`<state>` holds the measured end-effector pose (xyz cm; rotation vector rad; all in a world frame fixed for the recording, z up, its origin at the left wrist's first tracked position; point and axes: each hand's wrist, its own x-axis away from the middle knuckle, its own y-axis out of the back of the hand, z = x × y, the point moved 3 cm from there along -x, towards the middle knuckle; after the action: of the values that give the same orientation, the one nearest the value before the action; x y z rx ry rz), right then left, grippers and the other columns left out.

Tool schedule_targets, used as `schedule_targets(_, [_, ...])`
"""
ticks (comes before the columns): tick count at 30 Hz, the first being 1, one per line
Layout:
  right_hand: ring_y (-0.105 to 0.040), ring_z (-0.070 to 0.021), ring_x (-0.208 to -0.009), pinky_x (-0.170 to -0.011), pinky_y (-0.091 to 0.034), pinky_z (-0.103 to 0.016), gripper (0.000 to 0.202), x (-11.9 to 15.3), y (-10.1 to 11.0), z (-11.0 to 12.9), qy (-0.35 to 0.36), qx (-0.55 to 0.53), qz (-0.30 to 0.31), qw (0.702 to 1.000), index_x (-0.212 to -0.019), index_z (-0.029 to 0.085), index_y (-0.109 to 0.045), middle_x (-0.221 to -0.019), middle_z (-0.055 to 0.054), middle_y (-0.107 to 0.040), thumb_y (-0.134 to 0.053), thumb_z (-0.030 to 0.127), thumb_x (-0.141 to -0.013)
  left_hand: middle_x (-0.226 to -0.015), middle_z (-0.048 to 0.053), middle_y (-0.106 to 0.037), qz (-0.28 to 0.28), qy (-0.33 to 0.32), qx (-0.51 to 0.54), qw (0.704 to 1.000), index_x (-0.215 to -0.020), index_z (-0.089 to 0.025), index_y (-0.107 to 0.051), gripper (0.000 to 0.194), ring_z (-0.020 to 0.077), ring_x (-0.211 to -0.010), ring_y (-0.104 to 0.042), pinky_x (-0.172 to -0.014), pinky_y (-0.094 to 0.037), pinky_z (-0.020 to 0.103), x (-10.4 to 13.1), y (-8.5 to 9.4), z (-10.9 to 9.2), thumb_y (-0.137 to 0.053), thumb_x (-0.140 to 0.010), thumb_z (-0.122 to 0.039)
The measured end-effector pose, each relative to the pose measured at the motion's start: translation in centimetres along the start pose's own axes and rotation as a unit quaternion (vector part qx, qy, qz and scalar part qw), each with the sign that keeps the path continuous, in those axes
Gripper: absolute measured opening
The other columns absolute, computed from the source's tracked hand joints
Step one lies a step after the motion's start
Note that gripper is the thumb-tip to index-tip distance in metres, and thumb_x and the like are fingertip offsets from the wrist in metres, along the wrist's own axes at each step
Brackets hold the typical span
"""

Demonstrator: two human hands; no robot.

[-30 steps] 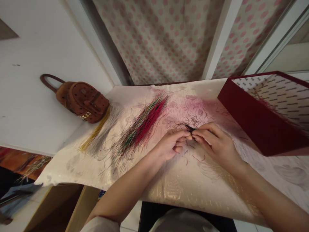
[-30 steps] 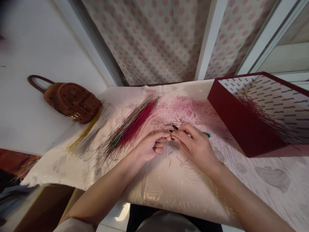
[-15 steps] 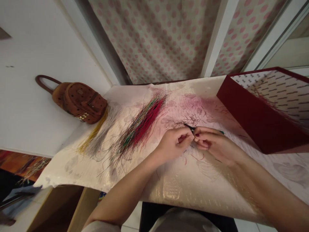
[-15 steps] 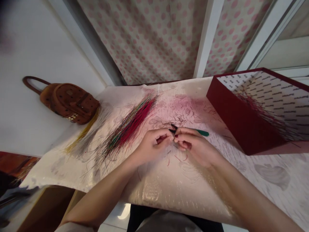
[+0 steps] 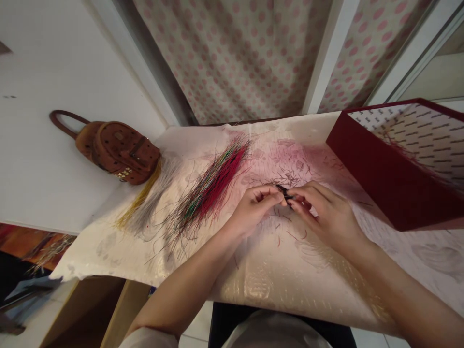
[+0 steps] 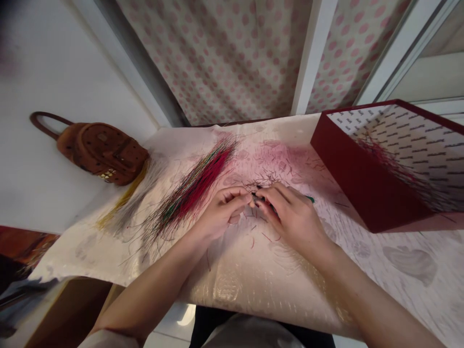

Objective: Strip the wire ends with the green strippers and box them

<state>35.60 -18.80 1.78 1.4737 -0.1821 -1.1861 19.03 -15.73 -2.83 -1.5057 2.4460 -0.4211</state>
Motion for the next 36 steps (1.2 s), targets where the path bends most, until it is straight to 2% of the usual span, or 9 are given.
schedule_targets(4, [-0.063,-0.0195,-0.076,-0.068,-0.047,-0.034,0.011,0.0,0.0,0.2,-0.020,-0.043,-0.004,0.999,-0.100,0.025,-0.064,-0.090,-0.004,-0.068,-0.053,0.022,-0.101,-0.057,-0.005,-0.042,-0.003,-0.013,-0.030,0.999,-0.074,-0.017,-0.068,0.027,0.0060,-0.047,-0.024,-0.050,-0.016,0.026,0.0,0.0,0.0,-0.069,-0.087,-0.042])
schedule_targets(7, [-0.061,-0.0187,-0.074,-0.066,-0.046,-0.033,0.010,0.0,-0.4,-0.6,-0.115,-0.150,0.009,0.982,-0.093,0.024,-0.064,-0.084,-0.003,-0.066,-0.056,0.026,-0.099,-0.066,-0.001,-0.054,-0.004,-0.063,-0.087,0.994,-0.074,-0.017,-0.069,0.025,0.0082,-0.055,-0.036,-0.054,-0.024,0.025,0.0,0.0,-0.4,-0.067,-0.088,-0.037])
schedule_targets(9, [-0.053,-0.0160,-0.063,-0.057,-0.041,-0.031,0.015,0.1,-1.1,-1.3,-0.200,-0.288,0.057,0.935,-0.086,0.023,-0.061,-0.072,0.000,-0.058,-0.057,0.030,-0.098,-0.069,0.000,-0.056,-0.008,-0.099,-0.132,0.986,-0.074,-0.016,-0.070,0.023,0.0099,-0.061,-0.041,-0.059,-0.028,0.025,0.0,0.0,-0.6,-0.066,-0.088,-0.033])
schedule_targets(11, [-0.042,-0.0129,-0.054,-0.050,-0.036,-0.028,0.021,0.1,-1.6,-1.5,-0.251,-0.424,0.113,0.863,-0.081,0.022,-0.058,-0.064,0.003,-0.048,-0.055,0.033,-0.098,-0.070,0.001,-0.057,-0.004,-0.114,-0.142,0.983,-0.074,-0.016,-0.070,0.021,0.0107,-0.065,-0.043,-0.061,-0.030,0.025,0.0,-0.1,-0.7,-0.066,-0.089,-0.031])
schedule_targets(13, [-0.039,-0.0118,-0.052,-0.048,-0.034,-0.027,0.020,0.1,-1.6,-1.4,-0.258,-0.469,0.134,0.834,-0.082,0.021,-0.058,-0.065,0.004,-0.047,-0.054,0.033,-0.098,-0.071,0.001,-0.058,0.003,-0.096,-0.104,0.990,-0.074,-0.016,-0.070,0.022,0.0101,-0.063,-0.043,-0.058,-0.029,0.025,0.0,-0.2,-0.6,-0.068,-0.088,-0.033])
schedule_targets(18, [-0.063,-0.0189,-0.078,-0.068,-0.050,-0.033,0.012,-0.1,-0.4,-0.7,-0.147,-0.221,0.054,0.963,-0.105,0.024,-0.063,-0.091,-0.003,-0.068,-0.054,0.023,-0.097,-0.055,-0.008,-0.029,0.006,0.032,0.040,0.999,-0.071,-0.017,-0.066,0.029,0.0061,-0.048,-0.015,-0.047,-0.010,0.026,0.0,0.0,0.2,-0.076,-0.081,-0.043])
schedule_targets(20, [-0.064,-0.0196,-0.081,-0.073,-0.051,-0.034,0.016,0.0,-0.2,-0.3,-0.079,-0.136,0.035,0.987,-0.111,0.025,-0.061,-0.096,-0.003,-0.068,-0.055,0.021,-0.097,-0.055,-0.009,-0.022,0.011,0.047,0.065,0.997,-0.071,-0.017,-0.065,0.029,0.0064,-0.048,-0.013,-0.047,-0.008,0.026,0.0,0.0,0.4,-0.077,-0.081,-0.042])
schedule_targets(25, [-0.063,-0.0174,-0.076,-0.065,-0.049,-0.031,0.007,-0.1,-0.2,0.0,-0.013,-0.047,0.011,0.999,-0.105,0.025,-0.060,-0.095,-0.003,-0.066,-0.056,0.022,-0.101,-0.054,-0.008,-0.024,0.020,0.045,0.059,0.997,-0.072,-0.017,-0.064,0.027,0.0060,-0.047,-0.013,-0.045,-0.008,0.026,0.0,0.0,0.6,-0.075,-0.084,-0.039])
schedule_targets(36, [-0.061,-0.0157,-0.072,-0.063,-0.045,-0.030,0.003,0.2,-0.1,-0.2,0.004,-0.028,-0.004,1.000,-0.102,0.023,-0.061,-0.090,-0.002,-0.065,-0.060,0.022,-0.100,-0.056,-0.006,-0.040,0.003,-0.026,-0.002,1.000,-0.073,-0.016,-0.066,0.026,0.0054,-0.048,-0.025,-0.048,-0.017,0.024,-0.1,0.0,0.3,-0.071,-0.086,-0.037])
